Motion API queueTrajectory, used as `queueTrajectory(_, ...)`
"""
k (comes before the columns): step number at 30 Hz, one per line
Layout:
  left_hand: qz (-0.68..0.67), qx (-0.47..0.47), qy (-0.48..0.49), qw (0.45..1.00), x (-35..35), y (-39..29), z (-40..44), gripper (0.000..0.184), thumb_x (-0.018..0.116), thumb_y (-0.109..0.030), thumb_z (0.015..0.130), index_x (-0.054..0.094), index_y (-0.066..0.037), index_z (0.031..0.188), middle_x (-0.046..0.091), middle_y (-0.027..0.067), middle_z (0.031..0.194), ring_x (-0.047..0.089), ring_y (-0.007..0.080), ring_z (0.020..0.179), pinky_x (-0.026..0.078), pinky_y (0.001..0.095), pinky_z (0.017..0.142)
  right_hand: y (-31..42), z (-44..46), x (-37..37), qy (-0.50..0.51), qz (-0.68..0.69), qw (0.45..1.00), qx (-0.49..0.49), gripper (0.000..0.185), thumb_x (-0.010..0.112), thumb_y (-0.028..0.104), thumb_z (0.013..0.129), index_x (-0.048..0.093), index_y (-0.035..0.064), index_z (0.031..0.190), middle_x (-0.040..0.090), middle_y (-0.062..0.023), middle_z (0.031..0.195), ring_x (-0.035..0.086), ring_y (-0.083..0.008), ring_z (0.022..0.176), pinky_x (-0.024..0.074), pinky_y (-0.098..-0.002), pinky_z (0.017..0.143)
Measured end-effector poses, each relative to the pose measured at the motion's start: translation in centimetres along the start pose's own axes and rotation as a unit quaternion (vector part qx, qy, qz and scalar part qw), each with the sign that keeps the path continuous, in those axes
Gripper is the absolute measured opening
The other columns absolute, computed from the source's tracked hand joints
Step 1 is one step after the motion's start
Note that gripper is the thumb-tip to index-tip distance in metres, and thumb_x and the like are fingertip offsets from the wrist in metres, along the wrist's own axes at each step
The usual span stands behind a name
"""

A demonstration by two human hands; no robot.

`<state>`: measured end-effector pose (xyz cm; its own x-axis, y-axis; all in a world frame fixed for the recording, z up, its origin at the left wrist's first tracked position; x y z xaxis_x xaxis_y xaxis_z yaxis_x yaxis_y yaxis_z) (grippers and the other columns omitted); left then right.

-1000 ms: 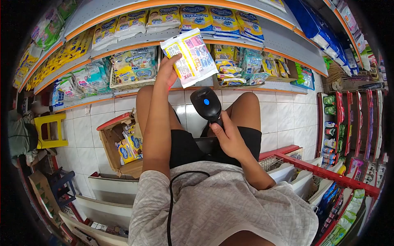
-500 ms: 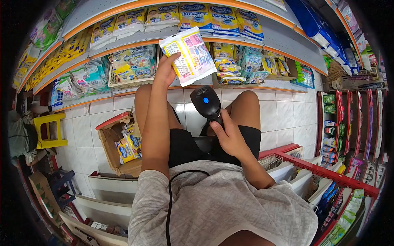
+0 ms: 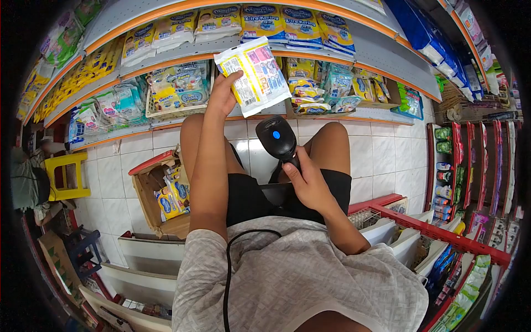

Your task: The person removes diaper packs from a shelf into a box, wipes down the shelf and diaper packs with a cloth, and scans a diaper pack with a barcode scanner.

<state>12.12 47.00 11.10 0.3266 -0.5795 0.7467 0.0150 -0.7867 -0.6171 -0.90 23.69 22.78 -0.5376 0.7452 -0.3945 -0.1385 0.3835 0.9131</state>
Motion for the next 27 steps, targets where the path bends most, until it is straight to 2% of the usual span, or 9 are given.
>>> queueTrajectory(1,0.0,0.0,0.006,1.0,0.0,0.0,0.0,0.032,0.059,-0.001,0.08,0.049,0.002,0.11,0.058,0.0139,0.107,0.059,0.0227,0.096,0.05,0.0331,0.082,0.2,0.0,-0.1,0.0,0.0,1.0,0.0,0.038,0.048,0.025,0.09,0.038,0.0002,0.117,0.055,-0.0194,0.084,0.055,-0.0345,0.08,0.0417,-0.0382,0.073)
queueTrajectory(3,0.0,0.0,0.011,1.0,-0.1,0.1,0.2,0.032,0.059,-0.001,0.08,0.049,0.002,0.11,0.058,0.0139,0.107,0.059,0.0228,0.096,0.05,0.0334,0.082,0.2,-0.1,-0.1,0.019,-0.005,0.999,0.033,0.03,0.046,0.024,0.091,0.041,-0.0009,0.108,0.053,-0.0154,0.089,0.052,-0.0254,0.081,0.0407,-0.0319,0.075)
queueTrajectory(12,-0.002,0.005,0.019,1.0,0.0,-0.1,0.1,0.034,0.059,-0.001,0.079,0.048,0.003,0.111,0.057,0.0147,0.108,0.059,0.0238,0.096,0.05,0.0339,0.082,0.4,0.0,0.0,0.001,-0.003,1.0,0.01,0.033,0.046,0.026,0.092,0.041,-0.0006,0.109,0.053,-0.0134,0.087,0.052,-0.0232,0.079,0.0407,-0.031,0.074)
queueTrajectory(13,0.002,0.001,0.011,1.0,0.0,-0.1,0.0,0.034,0.059,-0.001,0.079,0.047,0.003,0.111,0.057,0.0148,0.108,0.058,0.0238,0.096,0.05,0.0339,0.082,0.3,0.0,0.0,0.001,-0.003,1.0,0.011,0.033,0.046,0.026,0.092,0.041,-0.0006,0.109,0.053,-0.0134,0.087,0.052,-0.0232,0.079,0.0407,-0.031,0.074)
queueTrajectory(15,0.006,-0.002,0.002,1.0,-0.2,0.0,0.0,0.034,0.059,-0.002,0.079,0.047,0.003,0.111,0.057,0.0148,0.108,0.058,0.0238,0.096,0.05,0.034,0.082,0.2,0.0,0.0,-0.001,-0.003,1.0,0.012,0.037,0.048,0.025,0.09,0.038,0.0013,0.116,0.054,-0.0181,0.08,0.056,-0.0325,0.075,0.0422,-0.0378,0.068)
queueTrajectory(22,-0.002,-0.002,0.007,1.0,0.0,-0.1,-0.1,0.034,0.059,-0.001,0.079,0.048,0.002,0.111,0.057,0.0146,0.108,0.058,0.0233,0.096,0.05,0.0335,0.082,-0.8,-0.1,0.4,0.005,0.033,0.999,0.013,0.037,0.049,0.025,0.09,0.037,0.002,0.116,0.054,-0.0167,0.078,0.055,-0.0306,0.071,0.0427,-0.0367,0.067)
queueTrajectory(24,-0.002,-0.001,0.004,1.0,-0.2,0.0,0.0,0.034,0.059,-0.001,0.079,0.048,0.002,0.111,0.057,0.0145,0.108,0.058,0.0231,0.097,0.05,0.0333,0.082,-1.0,-0.2,0.6,0.02,0.071,0.996,0.045,0.03,0.045,0.031,0.092,0.043,0.0028,0.1,0.05,-0.0018,0.08,0.045,-0.0087,0.07,0.0391,-0.0224,0.063)
queueTrajectory(27,-0.007,-0.008,0.009,1.0,-0.3,0.1,0.1,0.034,0.059,-0.001,0.079,0.048,0.002,0.111,0.057,0.0144,0.109,0.058,0.023,0.097,0.049,0.0333,0.083,-0.9,-0.2,0.7,0.024,0.076,0.996,0.045,0.029,0.045,0.03,0.092,0.043,0.0027,0.101,0.05,-0.0019,0.081,0.045,-0.0087,0.07,0.0394,-0.0225,0.064)
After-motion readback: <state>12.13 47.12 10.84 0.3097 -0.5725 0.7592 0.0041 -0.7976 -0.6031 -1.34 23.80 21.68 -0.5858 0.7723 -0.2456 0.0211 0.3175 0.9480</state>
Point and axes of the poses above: each hand's wrist, its own z-axis towards the middle knuckle, its own x-axis out of the palm, y = z × x, the point moved 6 cm from there along z, towards the middle knuckle
